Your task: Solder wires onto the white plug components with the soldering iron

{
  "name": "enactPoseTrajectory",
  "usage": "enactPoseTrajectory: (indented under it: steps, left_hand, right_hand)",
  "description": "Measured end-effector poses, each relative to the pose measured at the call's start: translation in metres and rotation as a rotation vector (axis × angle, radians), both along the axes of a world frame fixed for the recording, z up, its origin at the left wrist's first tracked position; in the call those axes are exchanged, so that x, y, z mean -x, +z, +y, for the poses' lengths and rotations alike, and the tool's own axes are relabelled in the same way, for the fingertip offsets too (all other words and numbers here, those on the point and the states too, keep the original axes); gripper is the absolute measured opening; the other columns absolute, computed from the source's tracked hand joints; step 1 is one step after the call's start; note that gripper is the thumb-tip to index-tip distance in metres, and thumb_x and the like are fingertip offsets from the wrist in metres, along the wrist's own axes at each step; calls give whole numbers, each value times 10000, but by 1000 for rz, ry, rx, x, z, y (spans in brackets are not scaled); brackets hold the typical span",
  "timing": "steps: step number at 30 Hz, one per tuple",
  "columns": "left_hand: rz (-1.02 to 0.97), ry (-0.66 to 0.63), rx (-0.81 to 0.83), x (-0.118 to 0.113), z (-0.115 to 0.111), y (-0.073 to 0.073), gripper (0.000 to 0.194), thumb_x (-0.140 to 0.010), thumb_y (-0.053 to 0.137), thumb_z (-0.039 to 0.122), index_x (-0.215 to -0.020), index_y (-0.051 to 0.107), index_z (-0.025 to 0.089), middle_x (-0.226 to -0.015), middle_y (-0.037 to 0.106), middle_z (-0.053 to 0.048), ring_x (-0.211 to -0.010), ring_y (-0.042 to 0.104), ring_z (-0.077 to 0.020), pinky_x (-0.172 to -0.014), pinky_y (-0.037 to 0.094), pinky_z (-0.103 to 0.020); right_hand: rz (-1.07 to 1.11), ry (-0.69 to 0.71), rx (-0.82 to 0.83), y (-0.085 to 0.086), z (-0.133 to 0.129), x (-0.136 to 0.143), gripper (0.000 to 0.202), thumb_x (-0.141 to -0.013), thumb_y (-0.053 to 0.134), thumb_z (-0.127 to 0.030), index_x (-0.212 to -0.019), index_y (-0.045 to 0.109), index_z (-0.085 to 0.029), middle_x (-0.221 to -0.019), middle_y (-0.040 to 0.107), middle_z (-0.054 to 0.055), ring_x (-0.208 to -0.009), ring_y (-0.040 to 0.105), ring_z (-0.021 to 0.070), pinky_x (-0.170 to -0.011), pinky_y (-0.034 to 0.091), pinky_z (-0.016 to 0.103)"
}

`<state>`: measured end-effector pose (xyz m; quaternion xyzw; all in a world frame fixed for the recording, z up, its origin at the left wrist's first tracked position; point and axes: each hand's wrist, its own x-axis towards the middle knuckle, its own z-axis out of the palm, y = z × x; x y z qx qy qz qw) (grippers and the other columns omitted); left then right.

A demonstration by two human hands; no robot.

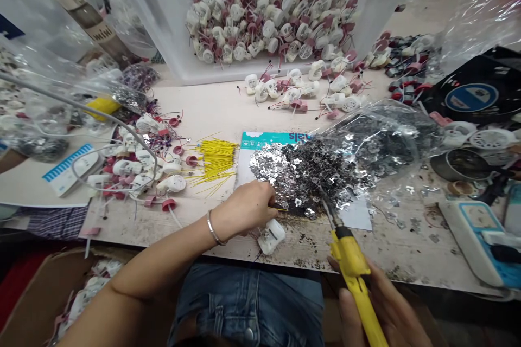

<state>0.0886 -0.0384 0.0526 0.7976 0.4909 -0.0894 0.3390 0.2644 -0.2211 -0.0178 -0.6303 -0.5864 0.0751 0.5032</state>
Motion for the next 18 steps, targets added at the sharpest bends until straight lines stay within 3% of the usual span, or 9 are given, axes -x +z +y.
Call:
enactPoseTrajectory:
  steps: [2,3,7,10,12,14,16,18]
  left_hand:
    - [-84,-7,2,5,-6,7,160,-759,559,125,-708,709,138,-619,663,-31,-521,541,-110,-520,364,-211]
    - [-139,-19,11,6,-11,9,165,-752,557,105,-716,714,138,-619,666,-24,-517,533,-101,-515,355,-206]
    - [-482,-9,87,6,-32,8,120,-772,614,133,-764,733,144,-671,699,-16,-572,572,-94,-553,407,-190]
    - [-782,229,72,8,-40,-1,108,-802,655,210,-813,739,143,-799,736,-43,-711,643,-120,-668,494,-210]
    - [-853,410,34,14,-40,-4,118,-808,662,230,-835,735,141,-766,734,-40,-670,640,-120,-631,513,-215]
    - [-852,494,-85,25,-38,-3,126,-833,639,230,-864,724,143,-738,721,-34,-643,629,-116,-603,518,-217]
    - [-822,433,-275,41,-37,0,130,-866,601,208,-907,711,153,-797,714,-44,-719,640,-123,-665,532,-232]
    - [-744,229,-464,60,-40,2,155,-891,562,162,-974,693,170,-860,703,-58,-786,637,-129,-708,529,-244]
  right_hand:
    - [-9,53,-88,-1,15,9,111,-771,661,-95,-828,643,-189,-1249,604,74,-903,700,194,-675,613,265]
    - [8,72,-136,-1,23,15,150,-746,675,-52,-746,611,-187,-1259,592,61,-928,692,188,-670,612,248]
    - [100,69,-170,5,52,39,220,-715,689,-4,-712,569,-188,-1277,536,36,-1003,657,177,-711,613,257]
    - [210,111,-138,10,60,47,230,-740,662,-19,-695,508,-183,-1242,516,52,-1061,627,189,-750,619,300]
    - [215,118,-150,9,61,48,257,-727,690,-40,-693,479,-184,-1239,500,64,-1125,589,199,-797,612,316]
    - [107,187,-148,6,62,48,229,-728,709,-80,-722,506,-185,-1260,479,76,-1160,562,207,-815,604,309]
    - [-15,271,-121,1,64,49,166,-753,689,-90,-780,556,-186,-1273,470,76,-1114,586,183,-793,599,269]
    - [-41,295,-93,-3,67,51,146,-770,659,-67,-808,581,-185,-1262,479,69,-1052,615,158,-762,594,234]
